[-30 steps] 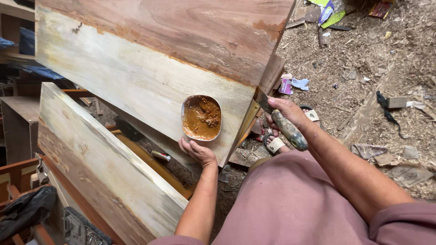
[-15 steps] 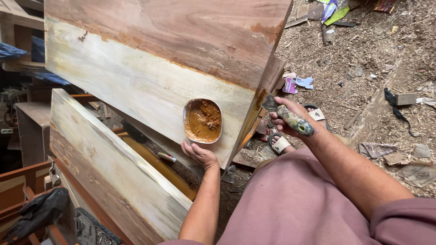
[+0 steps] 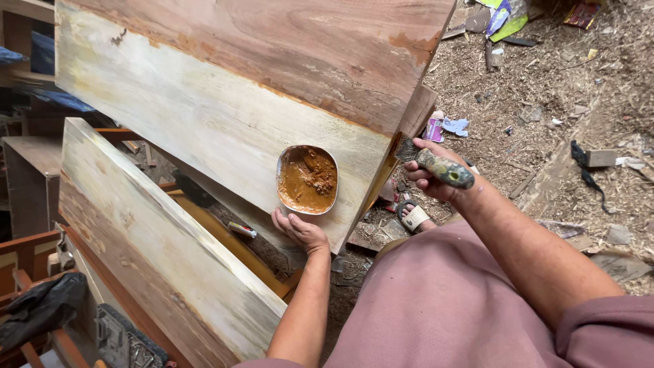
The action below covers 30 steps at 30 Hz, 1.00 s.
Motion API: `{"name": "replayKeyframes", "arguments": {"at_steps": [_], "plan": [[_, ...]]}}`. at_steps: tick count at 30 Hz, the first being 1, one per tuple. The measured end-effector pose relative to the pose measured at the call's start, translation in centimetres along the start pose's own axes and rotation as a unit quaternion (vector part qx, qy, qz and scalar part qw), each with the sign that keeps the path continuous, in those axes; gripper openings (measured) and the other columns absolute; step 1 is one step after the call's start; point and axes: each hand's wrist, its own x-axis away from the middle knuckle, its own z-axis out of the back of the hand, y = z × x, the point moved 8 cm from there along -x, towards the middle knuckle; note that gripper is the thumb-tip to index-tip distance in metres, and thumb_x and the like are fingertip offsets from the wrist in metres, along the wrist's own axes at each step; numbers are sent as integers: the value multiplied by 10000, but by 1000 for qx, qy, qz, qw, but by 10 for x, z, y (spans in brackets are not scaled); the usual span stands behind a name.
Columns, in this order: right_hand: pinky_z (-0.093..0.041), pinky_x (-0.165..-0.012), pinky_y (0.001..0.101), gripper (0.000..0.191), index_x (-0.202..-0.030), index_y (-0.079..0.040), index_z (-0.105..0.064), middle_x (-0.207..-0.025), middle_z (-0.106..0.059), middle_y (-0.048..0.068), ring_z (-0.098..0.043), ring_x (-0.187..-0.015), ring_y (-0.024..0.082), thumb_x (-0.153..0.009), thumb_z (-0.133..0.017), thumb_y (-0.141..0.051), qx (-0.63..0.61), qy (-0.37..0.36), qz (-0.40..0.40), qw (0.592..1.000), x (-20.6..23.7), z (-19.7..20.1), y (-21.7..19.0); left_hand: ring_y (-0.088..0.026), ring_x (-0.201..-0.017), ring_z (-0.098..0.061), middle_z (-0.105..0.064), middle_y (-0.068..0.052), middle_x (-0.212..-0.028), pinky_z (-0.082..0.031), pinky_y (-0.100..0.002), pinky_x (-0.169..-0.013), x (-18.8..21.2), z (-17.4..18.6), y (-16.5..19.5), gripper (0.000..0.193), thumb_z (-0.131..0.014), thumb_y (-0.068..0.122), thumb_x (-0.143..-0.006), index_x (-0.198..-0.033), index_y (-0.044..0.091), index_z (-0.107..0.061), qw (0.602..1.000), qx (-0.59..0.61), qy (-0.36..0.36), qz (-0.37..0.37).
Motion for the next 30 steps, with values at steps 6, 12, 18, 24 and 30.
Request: {"name": "replayKeyframes", "arguments": {"at_steps": [6,12,18,24,30], "plan": [[-429,-320,245,466,-841,-68,-481,-663,-541,37,-486,-452,114,-1040,-562,-481,108,-39,44,992,18,-6,1,-414,-1493,-333,-314,-302,-1601,-257,-496,-1235,4,-2,-7,575,-310,289,-1081,-1506,-94,-370,1000,0,-6,-5],[-411,-351,228,261,-994,-150,-554,-659,-527,2,-455,-463,96,-1005,-544,-410,154,99,107,977,44,29,-12,-407,-1493,-339,-335,-282,-1602,-267,-491,-1231,1,-2,-9,578,-319,296,-1072,-1504,-83,-379,1000,-2,11,13],[-415,-343,219,359,-921,-106,-489,-682,-537,11,-441,-453,86,-1033,-549,-442,118,30,101,987,13,19,-17,-403,-1480,-351,-322,-279,-1601,-282,-494,-1217,6,3,-6,588,-323,298,-1061,-1512,-77,-371,1000,12,17,23],[-371,-315,208,299,-1042,-153,-579,-639,-484,1,-390,-433,71,-1005,-518,-443,217,-73,98,968,29,29,-8,-405,-1465,-368,-322,-284,-1599,-300,-490,-1215,9,8,-5,588,-329,304,-1060,-1506,-76,-375,999,36,29,16],[-433,-370,244,332,-993,-107,-494,-704,-533,13,-381,-443,76,-1043,-554,-429,92,-86,86,988,26,19,-3,-401,-1464,-371,-337,-281,-1591,-304,-494,-1212,6,8,-6,585,-330,318,-1063,-1498,-68,-394,999,28,27,8]]}}
